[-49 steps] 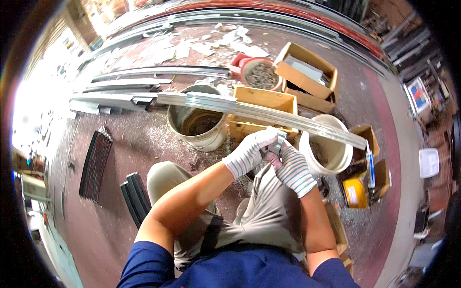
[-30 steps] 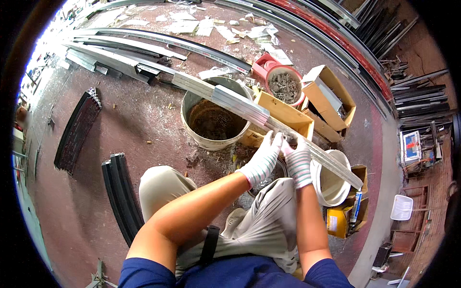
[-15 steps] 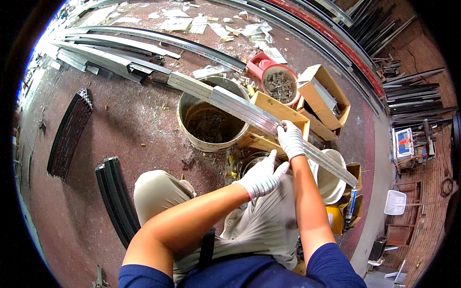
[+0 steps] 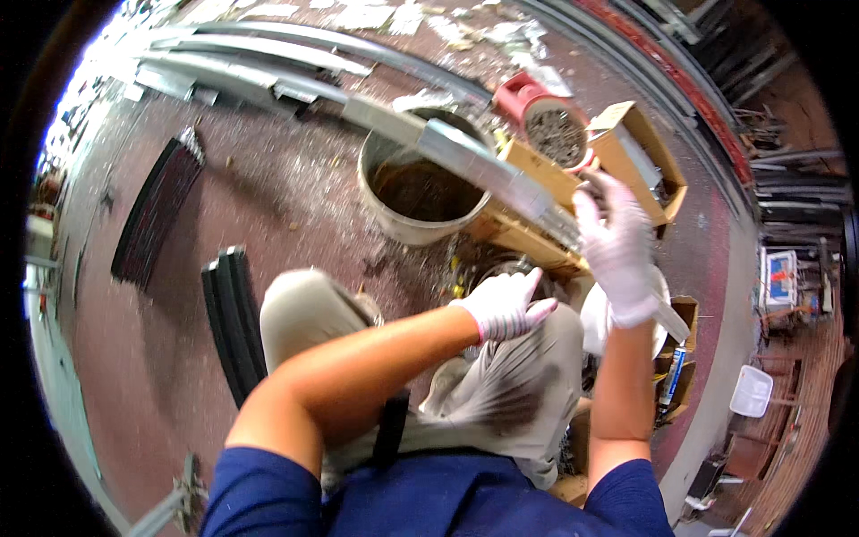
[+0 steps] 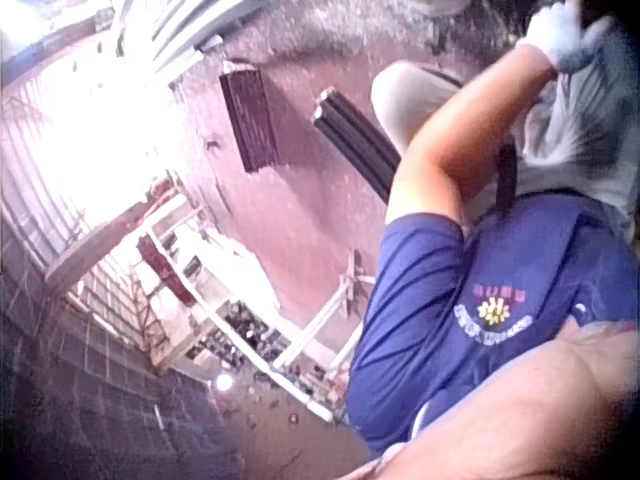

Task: The person walks through a workshop and sits on the floor to assemble metal profiles. They repeatedly pick small metal connectors from a box and attach them to a long metal frame, then place the connectors into a bucket.

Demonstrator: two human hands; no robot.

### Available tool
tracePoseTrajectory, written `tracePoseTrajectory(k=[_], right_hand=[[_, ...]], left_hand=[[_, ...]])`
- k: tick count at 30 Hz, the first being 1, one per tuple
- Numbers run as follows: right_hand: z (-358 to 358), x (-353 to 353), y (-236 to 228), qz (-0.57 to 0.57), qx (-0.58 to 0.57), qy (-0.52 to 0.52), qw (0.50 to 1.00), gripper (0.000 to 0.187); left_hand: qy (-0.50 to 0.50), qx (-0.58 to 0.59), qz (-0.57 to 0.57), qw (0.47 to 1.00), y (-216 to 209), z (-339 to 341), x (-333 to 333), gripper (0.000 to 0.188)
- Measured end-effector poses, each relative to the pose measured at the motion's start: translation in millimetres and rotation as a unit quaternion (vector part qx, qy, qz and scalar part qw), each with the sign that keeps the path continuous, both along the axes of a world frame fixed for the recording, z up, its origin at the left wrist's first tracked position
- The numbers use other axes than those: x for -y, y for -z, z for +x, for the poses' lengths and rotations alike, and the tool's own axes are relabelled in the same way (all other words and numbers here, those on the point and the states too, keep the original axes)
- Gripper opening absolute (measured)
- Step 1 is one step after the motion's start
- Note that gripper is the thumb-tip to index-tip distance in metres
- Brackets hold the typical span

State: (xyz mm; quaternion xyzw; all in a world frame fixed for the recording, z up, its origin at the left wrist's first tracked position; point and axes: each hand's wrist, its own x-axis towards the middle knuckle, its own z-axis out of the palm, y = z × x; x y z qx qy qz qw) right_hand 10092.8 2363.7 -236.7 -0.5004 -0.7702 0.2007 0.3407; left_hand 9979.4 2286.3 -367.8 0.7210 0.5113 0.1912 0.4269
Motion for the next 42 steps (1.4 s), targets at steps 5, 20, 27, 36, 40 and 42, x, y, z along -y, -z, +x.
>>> tracePoseTrajectory(k=[5, 20, 27, 36, 40, 42], right_hand=[[-32.0, 139.5, -121.6, 0.053, 0.136, -0.429, 0.891, 0.026], [139.4, 240.5, -84.6, -0.257, 0.034, -0.337, 0.905, 0.023], [504.8, 333.8, 221.1, -0.327, 0.145, 0.373, 0.856, 0.033], [476.8, 440.2, 395.2, -0.464, 0.213, 0.387, 0.768, 0.07], [443.3, 405.3, 409.4, -0.492, 0.188, 0.37, 0.765, 0.089], [454.2, 408.2, 425.7, -0.505, 0.216, 0.389, 0.739, 0.092]], left_hand=[[0.028, -0.067, -0.051, 0.996, 17.6, 1.0, 15.1, 0.078], [0.101, -0.056, 0.005, 0.993, 5.8, 18.4, 18.4, 0.059], [-0.013, 0.002, 0.036, 0.999, -31.0, -8.0, 30.4, 0.047], [-0.153, -0.008, 0.064, 0.986, -36.1, -163.1, 34.5, 0.049], [-0.251, -0.113, 0.074, 0.959, -29.9, -289.5, 58.9, 0.054], [-0.248, -0.106, 0.073, 0.96, -21.9, -268.2, 62.8, 0.05]])
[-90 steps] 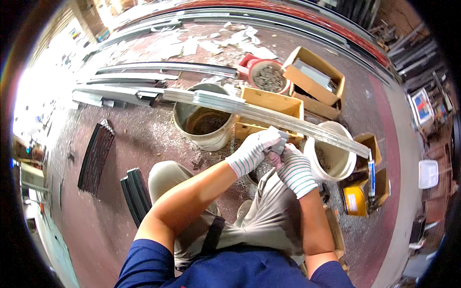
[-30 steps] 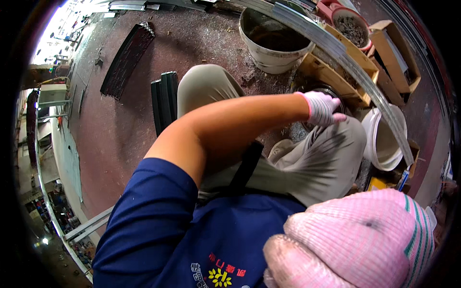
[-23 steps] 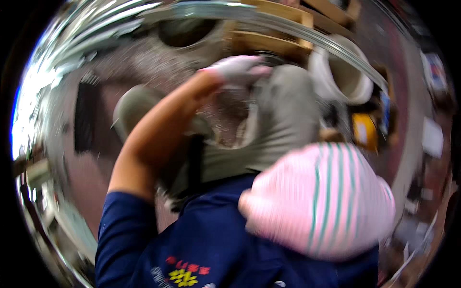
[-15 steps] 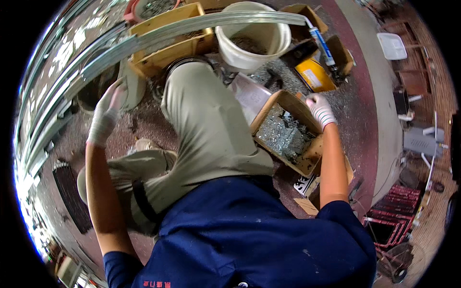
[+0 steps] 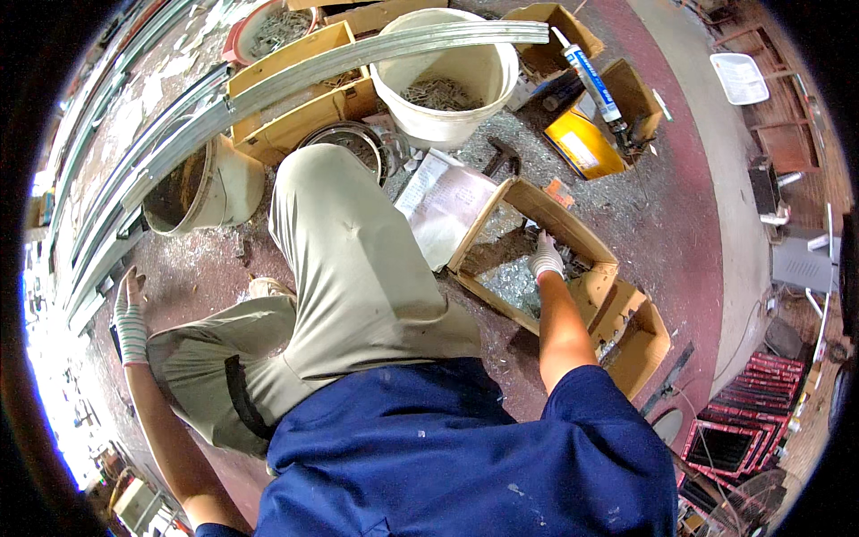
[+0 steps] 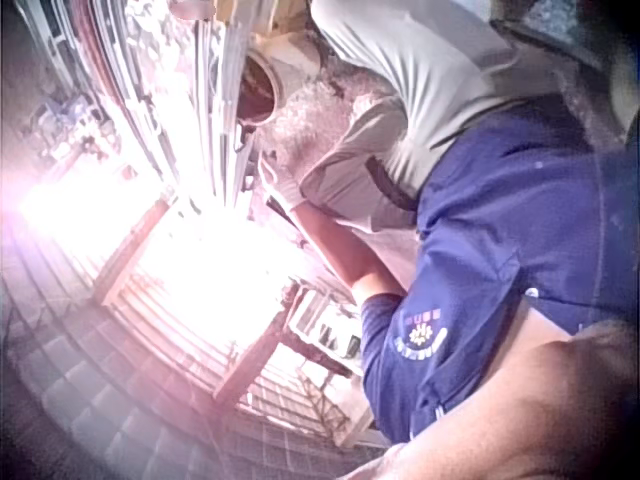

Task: The person walks through a workshop and sits on the floor to assemble metal profiles. They repeatedly pick small metal connectors from a box and attach them to a long metal frame, then place the connectors into a bucket.

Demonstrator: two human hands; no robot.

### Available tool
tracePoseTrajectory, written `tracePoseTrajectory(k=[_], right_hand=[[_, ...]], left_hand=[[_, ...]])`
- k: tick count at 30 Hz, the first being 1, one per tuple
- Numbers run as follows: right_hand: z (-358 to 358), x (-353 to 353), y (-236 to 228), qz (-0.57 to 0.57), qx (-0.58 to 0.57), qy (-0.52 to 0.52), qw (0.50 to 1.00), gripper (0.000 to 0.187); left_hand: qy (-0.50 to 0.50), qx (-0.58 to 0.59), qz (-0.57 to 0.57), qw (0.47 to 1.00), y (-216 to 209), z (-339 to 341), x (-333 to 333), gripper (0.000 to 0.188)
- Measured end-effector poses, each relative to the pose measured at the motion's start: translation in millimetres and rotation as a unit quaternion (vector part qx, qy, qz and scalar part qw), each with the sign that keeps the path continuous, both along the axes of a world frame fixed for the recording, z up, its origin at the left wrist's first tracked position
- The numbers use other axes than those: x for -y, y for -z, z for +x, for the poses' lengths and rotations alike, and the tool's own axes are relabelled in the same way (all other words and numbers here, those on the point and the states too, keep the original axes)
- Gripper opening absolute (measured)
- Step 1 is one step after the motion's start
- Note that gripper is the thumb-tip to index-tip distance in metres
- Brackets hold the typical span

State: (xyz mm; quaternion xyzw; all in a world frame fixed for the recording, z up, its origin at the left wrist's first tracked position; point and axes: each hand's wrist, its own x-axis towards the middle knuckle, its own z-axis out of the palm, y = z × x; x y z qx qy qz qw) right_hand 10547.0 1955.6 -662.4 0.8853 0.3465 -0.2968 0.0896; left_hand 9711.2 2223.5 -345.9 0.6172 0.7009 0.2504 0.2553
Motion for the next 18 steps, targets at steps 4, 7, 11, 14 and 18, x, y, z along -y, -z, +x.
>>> tracePoseTrajectory(k=[4, 7, 11, 14, 18], right_hand=[[20.9, 5.9, 8.8, -0.019, 0.042, 0.006, 0.999, 0.091], [11.0, -1.1, 1.8, 0.002, 0.022, -0.003, 1.0, 0.09], [0.3, 3.8, -27.1, 0.182, -0.092, 0.174, 0.963, 0.079], [38.1, 41.1, 20.8, 0.409, -0.291, 0.372, 0.781, 0.064], [-20.7, -40.4, -94.4, 0.451, -0.541, 0.43, 0.565, 0.026]], left_hand=[[0.061, -0.205, -0.026, 0.976, 2.1, 83.5, -1.1, 0.04], [0.084, -0.165, -0.021, 0.982, 11.0, 69.5, 14.5, 0.036], [0.058, -0.052, -0.038, 0.996, 14.4, 107.0, 24.1, 0.036], [0.126, 0.003, -0.024, 0.992, 24.0, 176.2, -8.5, 0.035], [0.215, -0.005, 0.013, 0.977, -13.5, 255.6, 10.4, 0.032]])
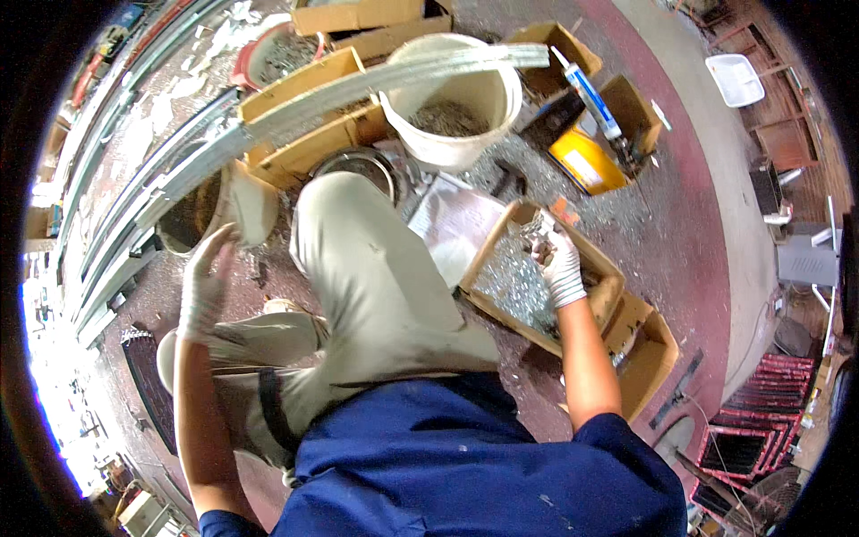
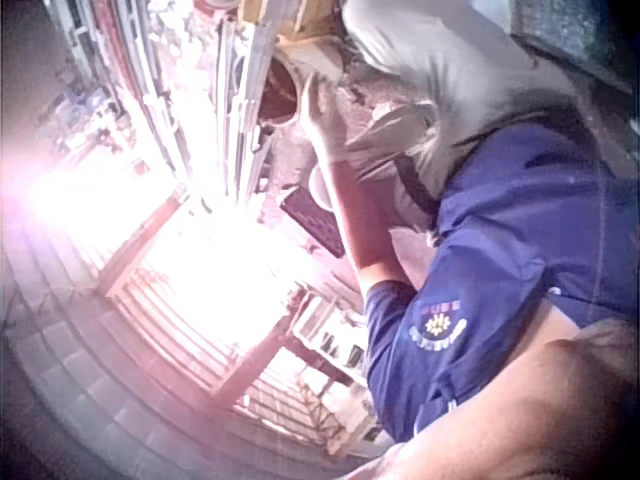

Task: The person walks through a workshop and sits on the floor to assemble metal profiles. They repeatedly pick small metal connectors from a box and attach them to a long metal frame, then place the connectors into a bucket.

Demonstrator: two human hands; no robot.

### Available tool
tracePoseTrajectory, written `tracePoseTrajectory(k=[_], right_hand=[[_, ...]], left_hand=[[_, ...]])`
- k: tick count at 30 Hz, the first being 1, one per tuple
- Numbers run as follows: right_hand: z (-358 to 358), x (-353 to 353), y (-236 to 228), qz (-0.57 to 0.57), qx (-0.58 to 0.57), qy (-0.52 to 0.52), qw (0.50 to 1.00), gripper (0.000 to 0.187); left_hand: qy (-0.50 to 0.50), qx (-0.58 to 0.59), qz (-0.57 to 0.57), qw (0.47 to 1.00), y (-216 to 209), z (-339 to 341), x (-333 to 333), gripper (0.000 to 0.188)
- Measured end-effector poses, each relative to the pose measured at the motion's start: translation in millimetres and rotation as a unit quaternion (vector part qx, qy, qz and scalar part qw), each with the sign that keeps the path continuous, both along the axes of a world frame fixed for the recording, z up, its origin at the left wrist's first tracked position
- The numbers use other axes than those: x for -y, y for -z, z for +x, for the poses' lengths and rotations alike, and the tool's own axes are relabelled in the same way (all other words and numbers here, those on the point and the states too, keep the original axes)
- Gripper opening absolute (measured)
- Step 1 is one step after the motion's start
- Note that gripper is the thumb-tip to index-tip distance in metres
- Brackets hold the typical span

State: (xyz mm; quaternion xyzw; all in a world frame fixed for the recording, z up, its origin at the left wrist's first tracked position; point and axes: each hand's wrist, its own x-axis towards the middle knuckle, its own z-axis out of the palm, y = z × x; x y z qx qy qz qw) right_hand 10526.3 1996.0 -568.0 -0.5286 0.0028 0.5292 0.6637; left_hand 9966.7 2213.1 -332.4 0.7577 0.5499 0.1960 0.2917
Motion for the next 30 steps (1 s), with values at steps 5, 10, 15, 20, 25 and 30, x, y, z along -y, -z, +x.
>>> tracePoseTrajectory(k=[5, 10, 15, 20, 25, 30], right_hand=[[-65.3, -133.5, -126.8, 0.199, -0.046, -0.095, 0.974, 0.033], [-190.9, -245.0, -237.6, 0.328, 0.043, -0.291, 0.898, 0.04], [-294.5, -297.3, -237.9, 0.251, 0.087, -0.337, 0.903, 0.025], [-354.6, -326.6, -206.7, 0.215, 0.078, -0.403, 0.886, 0.035], [-372.4, -336.4, -166.6, 0.148, 0.197, -0.474, 0.845, 0.054], [-372.5, -343.0, -175.8, 0.143, 0.183, -0.469, 0.852, 0.041]], left_hand=[[0.094, 0.078, 0.03, 0.992, -24.0, 80.7, -25.2, 0.044], [0.062, 0.284, -0.04, 0.956, -18.8, 110.2, -62.1, 0.049], [0.012, 0.26, -0.04, 0.965, -2.3, 72.6, -89.1, 0.047], [-0.036, 0.197, 0.028, 0.979, 15.0, 21.4, -112.8, 0.042], [-0.065, 0.209, -0.03, 0.975, 43.1, -9.7, -106.1, 0.033], [-0.119, 0.297, -0.062, 0.945, 31.5, -32.0, -101.9, 0.036]])
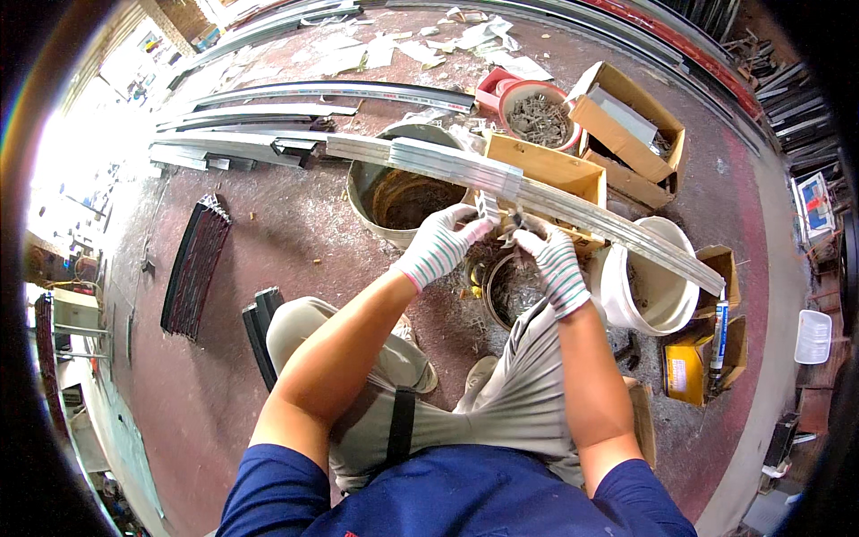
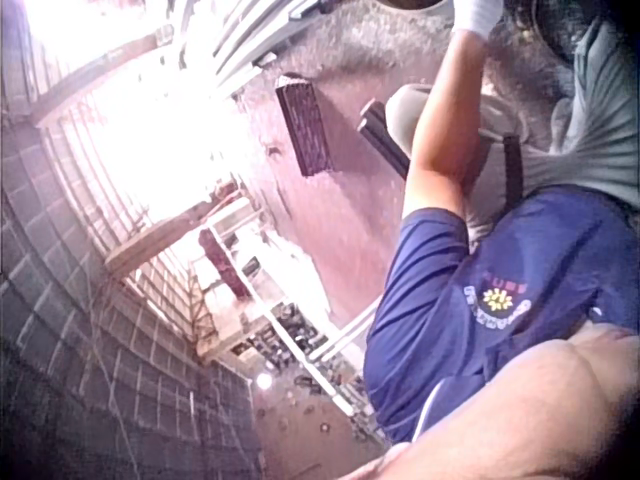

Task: The person walks through a workshop and sits on the floor to assemble metal profiles. They repeatedly pick small metal connectors from a box and attach them to a long metal frame, then place the connectors into a bucket.

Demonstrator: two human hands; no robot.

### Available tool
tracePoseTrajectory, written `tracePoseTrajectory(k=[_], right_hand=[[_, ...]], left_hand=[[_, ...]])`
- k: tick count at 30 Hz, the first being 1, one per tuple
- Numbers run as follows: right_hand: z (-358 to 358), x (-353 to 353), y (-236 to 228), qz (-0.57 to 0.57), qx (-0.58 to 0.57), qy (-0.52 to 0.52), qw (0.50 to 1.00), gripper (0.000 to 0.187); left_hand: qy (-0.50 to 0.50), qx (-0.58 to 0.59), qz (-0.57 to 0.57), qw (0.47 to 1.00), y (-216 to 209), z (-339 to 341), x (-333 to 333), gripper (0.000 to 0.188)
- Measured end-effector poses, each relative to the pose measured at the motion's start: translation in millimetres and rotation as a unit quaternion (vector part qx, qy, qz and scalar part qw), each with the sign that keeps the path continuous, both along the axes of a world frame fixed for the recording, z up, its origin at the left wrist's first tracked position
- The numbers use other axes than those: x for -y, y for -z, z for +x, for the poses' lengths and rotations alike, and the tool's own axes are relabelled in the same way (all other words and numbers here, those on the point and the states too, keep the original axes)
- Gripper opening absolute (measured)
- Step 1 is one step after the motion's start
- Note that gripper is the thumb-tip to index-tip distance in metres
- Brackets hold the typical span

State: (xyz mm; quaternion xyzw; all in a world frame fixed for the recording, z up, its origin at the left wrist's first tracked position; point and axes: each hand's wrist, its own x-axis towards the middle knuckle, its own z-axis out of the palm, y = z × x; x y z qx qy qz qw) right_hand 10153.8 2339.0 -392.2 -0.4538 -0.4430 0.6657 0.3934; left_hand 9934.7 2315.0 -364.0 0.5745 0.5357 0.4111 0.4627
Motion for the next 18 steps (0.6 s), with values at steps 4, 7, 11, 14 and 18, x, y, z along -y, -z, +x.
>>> tracePoseTrajectory(k=[4, 7, 11, 14, 18], right_hand=[[1.5, -4.4, 7.4, 0.053, 0.145, 0.075, 0.985, 0.044], [-16.2, 11.0, 6.8, 0.185, 0.257, -0.093, 0.944, 0.049], [-7.0, 5.9, 8.4, 0.082, 0.222, 0.019, 0.971, 0.047], [-9.7, 11.0, 7.8, 0.122, 0.228, 0.022, 0.966, 0.052], [-12.1, 27.2, 2.5, 0.186, 0.257, 0.021, 0.948, 0.06]], left_hand=[[-0.029, 0.067, -0.035, 0.997, 13.6, -6.5, 6.2, 0.032], [-0.007, 0.011, -0.012, 1.0, 27.7, 1.1, 14.9, 0.029], [-0.017, 0.034, -0.014, 0.999, 25.0, 9.5, 11.8, 0.031], [0.002, 0.05, -0.031, 0.998, 23.7, 16.0, 10.8, 0.032], [0.029, 0.04, -0.039, 0.998, 19.6, 23.0, 13.4, 0.034]])
